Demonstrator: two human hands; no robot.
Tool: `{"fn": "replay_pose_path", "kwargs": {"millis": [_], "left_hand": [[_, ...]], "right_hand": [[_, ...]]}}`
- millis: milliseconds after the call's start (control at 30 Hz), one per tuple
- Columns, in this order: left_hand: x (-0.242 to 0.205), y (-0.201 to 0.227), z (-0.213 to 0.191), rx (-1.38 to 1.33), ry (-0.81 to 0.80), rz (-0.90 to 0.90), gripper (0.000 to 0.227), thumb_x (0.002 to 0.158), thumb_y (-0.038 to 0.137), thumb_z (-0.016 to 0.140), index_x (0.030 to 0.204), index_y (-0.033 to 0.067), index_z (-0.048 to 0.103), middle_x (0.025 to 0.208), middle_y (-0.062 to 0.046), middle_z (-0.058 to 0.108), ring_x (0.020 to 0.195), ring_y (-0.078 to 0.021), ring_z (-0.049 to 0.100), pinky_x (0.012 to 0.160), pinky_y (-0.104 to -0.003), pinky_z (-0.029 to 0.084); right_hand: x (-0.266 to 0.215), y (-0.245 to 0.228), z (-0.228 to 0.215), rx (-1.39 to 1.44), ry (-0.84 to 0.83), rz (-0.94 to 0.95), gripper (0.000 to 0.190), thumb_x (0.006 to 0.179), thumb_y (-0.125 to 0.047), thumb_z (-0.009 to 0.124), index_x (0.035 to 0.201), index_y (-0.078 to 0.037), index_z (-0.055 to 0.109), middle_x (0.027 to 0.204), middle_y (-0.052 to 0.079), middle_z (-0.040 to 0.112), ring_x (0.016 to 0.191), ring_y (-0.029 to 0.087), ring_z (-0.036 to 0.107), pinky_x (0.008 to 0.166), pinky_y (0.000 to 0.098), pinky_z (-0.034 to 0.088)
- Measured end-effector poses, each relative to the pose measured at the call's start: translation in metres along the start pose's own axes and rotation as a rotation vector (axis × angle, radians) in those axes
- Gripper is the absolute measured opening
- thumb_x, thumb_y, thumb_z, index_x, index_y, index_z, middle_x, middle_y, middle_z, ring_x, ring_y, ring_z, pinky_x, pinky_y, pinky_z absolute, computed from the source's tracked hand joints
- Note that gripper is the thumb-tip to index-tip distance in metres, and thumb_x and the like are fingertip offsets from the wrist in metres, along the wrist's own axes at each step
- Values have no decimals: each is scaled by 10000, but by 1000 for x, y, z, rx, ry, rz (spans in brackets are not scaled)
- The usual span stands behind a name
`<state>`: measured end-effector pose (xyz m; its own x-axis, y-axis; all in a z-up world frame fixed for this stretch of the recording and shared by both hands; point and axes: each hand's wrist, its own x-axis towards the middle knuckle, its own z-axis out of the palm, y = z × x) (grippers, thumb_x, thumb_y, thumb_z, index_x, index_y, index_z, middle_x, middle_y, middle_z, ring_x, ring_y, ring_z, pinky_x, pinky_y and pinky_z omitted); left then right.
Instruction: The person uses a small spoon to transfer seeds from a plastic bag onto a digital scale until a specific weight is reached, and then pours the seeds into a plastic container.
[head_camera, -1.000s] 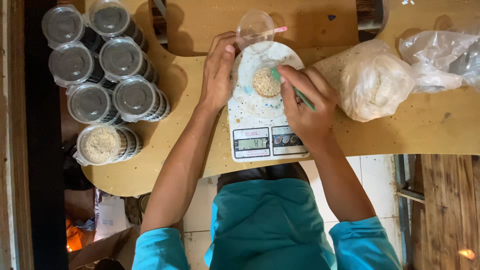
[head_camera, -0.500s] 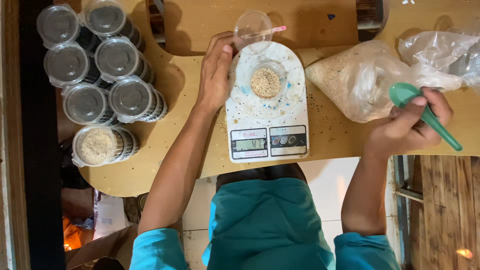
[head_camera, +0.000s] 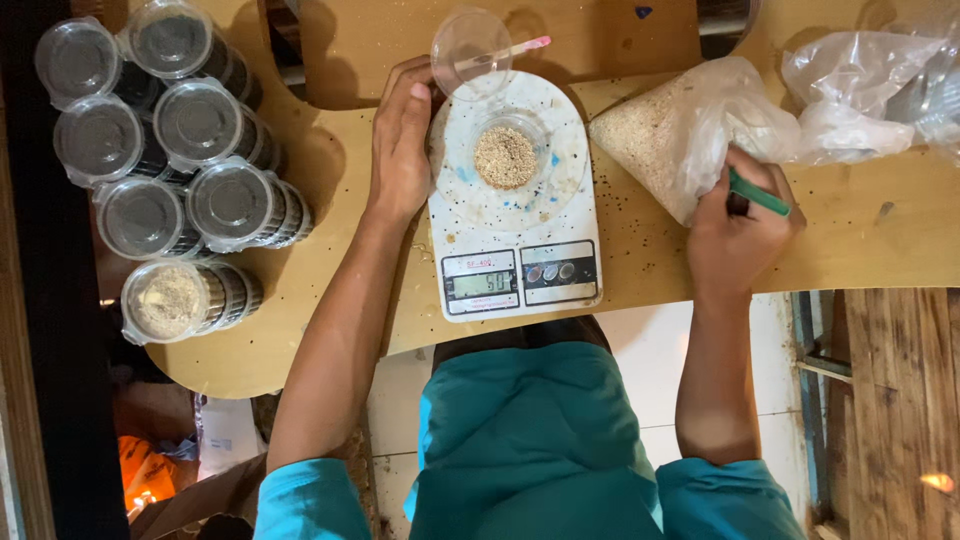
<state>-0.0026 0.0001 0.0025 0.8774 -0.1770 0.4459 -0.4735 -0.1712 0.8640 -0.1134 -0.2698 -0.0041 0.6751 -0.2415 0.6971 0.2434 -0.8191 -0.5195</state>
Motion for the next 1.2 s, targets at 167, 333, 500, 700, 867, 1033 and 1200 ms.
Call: {"fn": "replay_pose_path", "kwargs": {"millis": [167,333,500,700,867,1033,1200], "left_hand": [[1,-3,-1,13,-5,-27,521,951,431,240,1068,34,555,1104,-132,544,1076,-253,507,921,-351,371],[2,3,0,18,-8,3,491,960,389,236,1036,30,563,1086,-127,548,1068,-248,503,928,-348,373],[2,4,0,17,-13,-14,515,953,425,236,1022,41,571,1081,-116,552,1069,-244,503,925,-348,369],[0,7,1,-15,9,71,481,966,421,252,1015,41,543,1053,-110,527,1034,-229,499,901,-334,373],[-4,-3,3,79,30,134,565,957,477,225,1117,5,489,1056,-162,536,988,-262,521,814,-364,416],[-4,7,1,152,47,282,532,958,469,243,1133,23,474,1056,-148,533,990,-254,515,829,-357,422],[-1,18,2,109,75,280,499,958,459,284,1089,21,486,1010,-117,533,944,-231,514,800,-334,426]], "right_hand": [[-2,11,2,48,-1,23,234,821,105,498,978,103,671,766,160,585,639,211,485,551,308,364],[-5,9,2,77,39,216,229,850,37,525,1011,59,685,663,92,553,544,142,449,502,260,349],[-2,6,2,118,30,195,197,871,66,516,1019,80,647,892,168,638,724,197,541,607,276,427],[3,-1,1,94,8,-4,214,944,-63,526,1106,63,587,963,171,492,822,282,549,676,351,478],[1,68,9,-288,577,-367,606,924,-518,228,946,-24,579,801,88,515,647,160,476,517,228,416],[11,-1,10,144,424,-634,519,774,-300,626,1195,-72,426,1099,99,386,900,247,414,660,325,388],[19,-48,19,170,231,-442,423,782,-256,653,1060,-2,459,1107,104,321,923,241,402,726,347,422]]}}
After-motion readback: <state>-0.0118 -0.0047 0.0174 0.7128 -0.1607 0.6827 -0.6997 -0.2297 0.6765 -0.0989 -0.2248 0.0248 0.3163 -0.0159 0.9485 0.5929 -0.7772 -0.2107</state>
